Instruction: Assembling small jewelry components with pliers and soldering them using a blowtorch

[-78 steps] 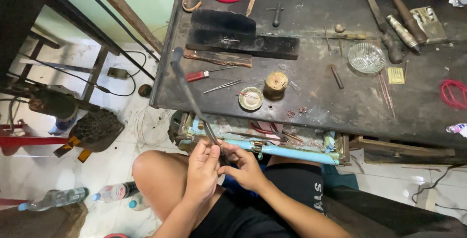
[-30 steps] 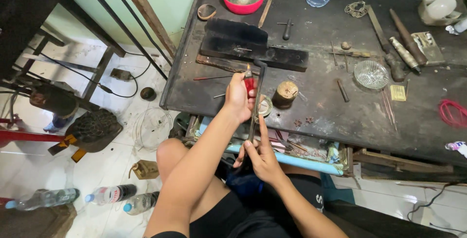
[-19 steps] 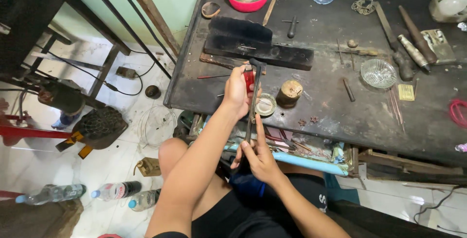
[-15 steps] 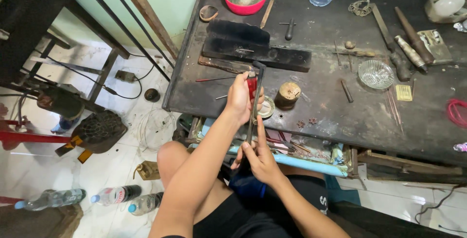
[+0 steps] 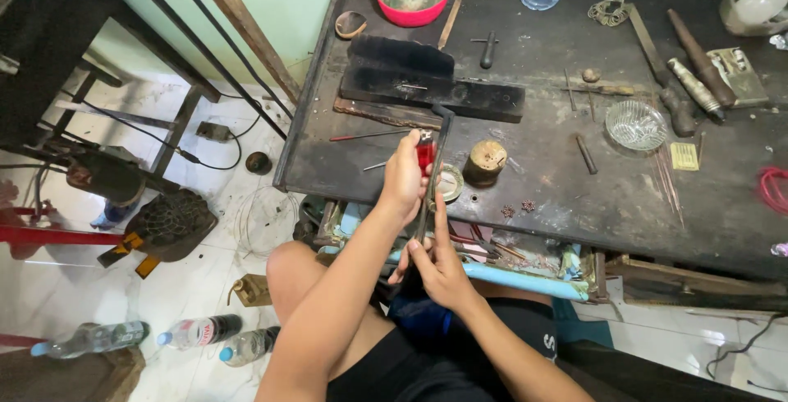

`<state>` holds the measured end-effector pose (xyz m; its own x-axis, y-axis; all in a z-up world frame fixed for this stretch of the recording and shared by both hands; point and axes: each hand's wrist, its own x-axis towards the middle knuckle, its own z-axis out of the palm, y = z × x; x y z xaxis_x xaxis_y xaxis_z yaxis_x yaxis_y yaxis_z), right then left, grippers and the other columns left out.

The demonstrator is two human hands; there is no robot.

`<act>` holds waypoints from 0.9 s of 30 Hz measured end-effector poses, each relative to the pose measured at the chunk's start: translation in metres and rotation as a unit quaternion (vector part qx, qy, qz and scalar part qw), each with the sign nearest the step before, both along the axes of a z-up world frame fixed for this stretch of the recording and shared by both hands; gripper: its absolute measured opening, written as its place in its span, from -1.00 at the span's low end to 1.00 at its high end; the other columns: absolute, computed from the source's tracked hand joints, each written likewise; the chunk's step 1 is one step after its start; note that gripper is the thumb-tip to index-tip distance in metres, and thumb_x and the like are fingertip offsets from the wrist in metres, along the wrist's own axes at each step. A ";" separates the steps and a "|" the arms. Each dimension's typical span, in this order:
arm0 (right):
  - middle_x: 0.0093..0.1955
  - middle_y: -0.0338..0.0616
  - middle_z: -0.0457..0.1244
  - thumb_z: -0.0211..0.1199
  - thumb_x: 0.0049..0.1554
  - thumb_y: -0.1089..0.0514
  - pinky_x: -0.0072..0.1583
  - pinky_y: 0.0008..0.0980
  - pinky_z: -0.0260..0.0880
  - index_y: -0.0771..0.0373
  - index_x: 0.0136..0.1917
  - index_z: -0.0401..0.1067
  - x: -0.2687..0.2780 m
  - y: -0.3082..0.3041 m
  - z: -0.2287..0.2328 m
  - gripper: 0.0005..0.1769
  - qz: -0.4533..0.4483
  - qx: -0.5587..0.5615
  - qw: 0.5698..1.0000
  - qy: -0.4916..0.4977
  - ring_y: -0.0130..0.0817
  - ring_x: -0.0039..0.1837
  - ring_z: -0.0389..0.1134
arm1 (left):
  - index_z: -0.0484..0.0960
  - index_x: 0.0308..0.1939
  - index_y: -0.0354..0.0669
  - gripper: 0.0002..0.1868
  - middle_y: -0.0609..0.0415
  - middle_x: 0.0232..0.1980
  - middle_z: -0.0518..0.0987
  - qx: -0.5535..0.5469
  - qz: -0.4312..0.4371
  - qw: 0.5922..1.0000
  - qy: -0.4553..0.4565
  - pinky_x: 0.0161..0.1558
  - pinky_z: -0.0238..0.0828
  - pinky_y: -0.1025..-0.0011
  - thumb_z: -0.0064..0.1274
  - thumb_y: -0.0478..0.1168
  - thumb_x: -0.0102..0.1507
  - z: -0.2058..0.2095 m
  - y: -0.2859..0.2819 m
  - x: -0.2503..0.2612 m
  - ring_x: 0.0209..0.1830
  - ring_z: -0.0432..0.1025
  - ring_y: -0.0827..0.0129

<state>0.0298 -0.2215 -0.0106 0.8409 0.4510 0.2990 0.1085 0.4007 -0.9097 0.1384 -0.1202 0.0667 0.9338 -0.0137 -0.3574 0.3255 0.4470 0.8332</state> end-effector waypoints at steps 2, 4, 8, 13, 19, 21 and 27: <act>-0.25 0.13 0.32 -0.19 0.33 0.39 -0.21 -0.07 0.70 -0.02 0.65 -0.76 0.003 -0.001 -0.001 -0.05 -0.008 -0.006 1.000 0.000 0.11 -0.27 0.53 | 0.47 -0.42 -0.09 -0.44 0.17 -0.61 0.20 0.060 0.034 0.997 -0.015 -0.76 -0.14 0.71 -0.32 0.23 0.41 -0.003 0.005 -0.010 -0.75 0.01 0.56; -0.27 0.13 0.33 -0.18 0.31 0.41 -0.21 -0.06 0.68 -0.02 0.65 -0.76 0.000 -0.001 -0.002 -0.03 0.000 0.009 1.000 0.006 0.11 -0.28 0.53 | 0.46 -0.45 -0.12 -0.42 0.21 -0.60 0.12 0.037 0.042 0.998 0.023 -0.74 -0.18 0.70 -0.36 0.20 0.42 -0.011 0.011 -0.018 -0.73 0.01 0.57; -0.27 0.13 0.32 -0.17 0.32 0.40 -0.21 -0.04 0.67 -0.02 0.67 -0.74 -0.004 0.011 0.001 -0.03 0.016 0.025 1.000 -0.002 0.10 -0.28 0.52 | 0.37 -0.50 -0.11 -0.39 0.28 -0.60 0.01 -0.019 0.038 0.999 0.032 -0.75 -0.23 0.75 -0.30 0.32 0.33 0.007 0.024 0.007 -0.73 -0.07 0.63; -0.27 0.15 0.34 -0.13 0.31 0.40 -0.25 -0.05 0.66 0.04 0.68 -0.68 -0.008 0.015 -0.005 -0.04 -0.007 0.029 1.000 -0.001 0.09 -0.29 0.52 | 0.32 -0.55 -0.04 -0.51 0.29 -0.64 0.01 -0.065 0.019 0.996 0.058 -0.79 -0.23 0.73 -0.26 0.20 0.28 0.026 0.007 0.020 -0.79 -0.04 0.63; -0.28 0.14 0.34 -0.17 0.32 0.39 -0.24 -0.07 0.67 0.00 0.66 -0.72 0.001 0.002 0.001 -0.05 -0.021 0.005 1.000 -0.001 0.08 -0.30 0.52 | 0.36 -0.56 -0.05 -0.48 0.28 -0.65 0.02 -0.017 0.021 0.998 0.048 -0.81 -0.23 0.72 -0.20 0.27 0.24 -0.003 0.005 0.010 -0.78 -0.08 0.63; -0.27 0.14 0.35 -0.15 0.32 0.38 -0.24 -0.09 0.67 0.07 0.66 -0.71 0.000 0.001 0.013 -0.06 -0.028 -0.019 0.999 -0.011 0.04 -0.30 0.52 | 0.42 -0.55 -0.11 -0.43 0.21 -0.68 0.09 0.073 0.063 0.995 0.011 -0.78 -0.18 0.68 -0.27 0.21 0.34 -0.026 0.022 -0.005 -0.79 -0.03 0.56; -0.20 0.20 0.39 -0.11 0.31 0.38 -0.25 -0.14 0.67 0.22 0.67 -0.67 0.020 0.009 0.031 -0.07 -0.052 -0.089 0.994 -0.020 0.01 -0.30 0.53 | 0.64 -0.20 -0.15 -0.66 -0.09 -0.17 0.55 0.619 0.128 0.747 -0.208 -0.09 0.42 0.23 -0.07 0.01 0.44 -0.026 0.091 -0.051 -0.15 0.48 0.04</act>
